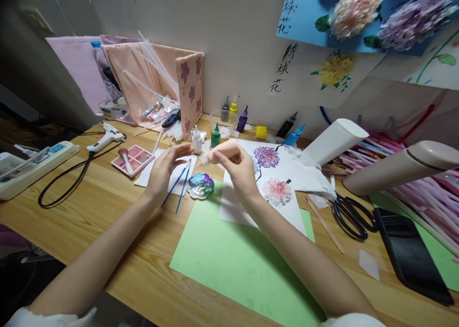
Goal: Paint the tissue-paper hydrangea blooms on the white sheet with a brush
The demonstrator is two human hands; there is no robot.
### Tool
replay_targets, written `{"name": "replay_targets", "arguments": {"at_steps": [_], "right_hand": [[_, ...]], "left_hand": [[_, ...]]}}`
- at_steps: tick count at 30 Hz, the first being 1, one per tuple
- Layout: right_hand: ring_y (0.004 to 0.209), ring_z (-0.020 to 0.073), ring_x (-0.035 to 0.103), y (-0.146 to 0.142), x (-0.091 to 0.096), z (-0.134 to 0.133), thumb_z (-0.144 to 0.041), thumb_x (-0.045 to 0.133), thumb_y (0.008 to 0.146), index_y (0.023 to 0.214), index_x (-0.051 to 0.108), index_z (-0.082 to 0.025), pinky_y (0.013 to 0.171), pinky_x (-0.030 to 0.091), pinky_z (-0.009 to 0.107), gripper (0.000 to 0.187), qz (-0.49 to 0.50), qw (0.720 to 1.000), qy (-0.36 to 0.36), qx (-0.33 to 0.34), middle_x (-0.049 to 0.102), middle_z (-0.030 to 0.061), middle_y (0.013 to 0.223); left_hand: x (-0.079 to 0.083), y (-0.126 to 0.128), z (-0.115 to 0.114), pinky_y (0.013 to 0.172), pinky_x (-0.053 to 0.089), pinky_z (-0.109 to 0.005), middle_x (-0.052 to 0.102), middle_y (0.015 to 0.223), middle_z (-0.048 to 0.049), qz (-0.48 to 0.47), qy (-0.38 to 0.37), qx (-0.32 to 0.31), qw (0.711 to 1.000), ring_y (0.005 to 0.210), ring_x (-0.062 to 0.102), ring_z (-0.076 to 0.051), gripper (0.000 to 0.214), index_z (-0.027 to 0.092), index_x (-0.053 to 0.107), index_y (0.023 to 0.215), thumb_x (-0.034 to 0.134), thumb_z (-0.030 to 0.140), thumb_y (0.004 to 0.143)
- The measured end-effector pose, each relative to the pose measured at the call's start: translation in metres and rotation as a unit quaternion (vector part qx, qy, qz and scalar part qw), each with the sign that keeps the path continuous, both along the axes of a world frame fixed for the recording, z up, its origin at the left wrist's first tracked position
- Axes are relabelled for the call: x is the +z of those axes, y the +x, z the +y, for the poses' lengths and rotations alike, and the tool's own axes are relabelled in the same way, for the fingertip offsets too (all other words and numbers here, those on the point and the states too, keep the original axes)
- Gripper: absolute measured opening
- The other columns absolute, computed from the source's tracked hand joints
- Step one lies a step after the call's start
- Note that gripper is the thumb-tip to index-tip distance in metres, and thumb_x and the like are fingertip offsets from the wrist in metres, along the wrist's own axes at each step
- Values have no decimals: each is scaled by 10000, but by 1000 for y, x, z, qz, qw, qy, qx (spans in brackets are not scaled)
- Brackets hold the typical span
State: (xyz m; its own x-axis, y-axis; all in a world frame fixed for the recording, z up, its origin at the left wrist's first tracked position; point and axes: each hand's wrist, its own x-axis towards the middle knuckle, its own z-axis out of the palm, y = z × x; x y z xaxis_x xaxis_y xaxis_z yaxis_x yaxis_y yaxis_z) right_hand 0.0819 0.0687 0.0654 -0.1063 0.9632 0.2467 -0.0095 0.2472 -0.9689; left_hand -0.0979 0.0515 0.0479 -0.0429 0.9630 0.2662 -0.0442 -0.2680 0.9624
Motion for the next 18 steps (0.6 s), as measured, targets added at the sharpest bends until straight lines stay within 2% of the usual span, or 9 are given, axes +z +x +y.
{"name": "replay_targets", "arguments": {"at_steps": [2, 5, 8, 10, 12, 14, 18], "right_hand": [[981, 205, 624, 3, 3, 2, -442, 578, 810, 884, 625, -205, 901, 505, 363, 253, 58, 997, -57, 12, 683, 64, 976], [1068, 213, 603, 1, 3, 0, -465, 578, 801, 947, 634, -209, 935, 504, 357, 299, 129, 980, -147, 48, 680, 65, 1043], [1066, 204, 604, -3, 5, -6, -496, 591, 784, 1009, 638, -224, 898, 524, 322, 356, 158, 965, -187, 97, 670, 58, 1068], [1082, 193, 591, -2, 11, -8, -492, 577, 800, 1074, 621, -246, 913, 508, 318, 371, 153, 961, -176, 148, 648, 52, 1115], [1117, 185, 563, 4, 18, -6, -485, 557, 819, 1100, 604, -254, 946, 476, 324, 367, 137, 965, -149, 166, 612, 51, 1178], [1106, 182, 555, 14, 23, 2, -499, 546, 823, 1056, 606, -225, 944, 457, 329, 365, 96, 980, -113, 130, 606, 61, 1162], [969, 184, 585, 39, 29, 26, -530, 558, 798, 949, 603, -167, 884, 453, 331, 397, -24, 998, -17, 48, 640, 55, 968]], "left_hand": [[-4, 0, 1, 893, 444, -309, 656, 1097, -86, 17, -8, 30, 999, 1055, 585, -209, 337, 178, 611, 1122, 548, 382, 861], [-4, 14, 2, 920, 438, -302, 583, 1223, -85, 55, 13, -58, 997, 1143, 527, -229, 424, 203, 585, 1163, 690, 311, 767], [5, 33, 6, 964, 420, -312, 557, 1263, -93, 36, 35, -119, 992, 1150, 523, -233, 396, 188, 599, 1126, 702, 314, 765], [14, 42, 15, 948, 432, -320, 594, 1209, -102, 19, 28, -128, 991, 1088, 565, -228, 385, 170, 597, 1121, 668, 360, 795], [25, 47, 29, 912, 451, -318, 624, 1148, -107, 27, 27, -127, 991, 1035, 592, -228, 426, 155, 587, 1129, 645, 420, 801], [38, 51, 44, 870, 467, -310, 639, 1099, -111, 66, 45, -131, 988, 1005, 600, -230, 466, 141, 588, 1116, 631, 472, 792], [66, 67, 69, 783, 481, -294, 668, 945, -100, 152, 72, -151, 974, 899, 618, -221, 440, 120, 636, 963, 646, 506, 752]]}}
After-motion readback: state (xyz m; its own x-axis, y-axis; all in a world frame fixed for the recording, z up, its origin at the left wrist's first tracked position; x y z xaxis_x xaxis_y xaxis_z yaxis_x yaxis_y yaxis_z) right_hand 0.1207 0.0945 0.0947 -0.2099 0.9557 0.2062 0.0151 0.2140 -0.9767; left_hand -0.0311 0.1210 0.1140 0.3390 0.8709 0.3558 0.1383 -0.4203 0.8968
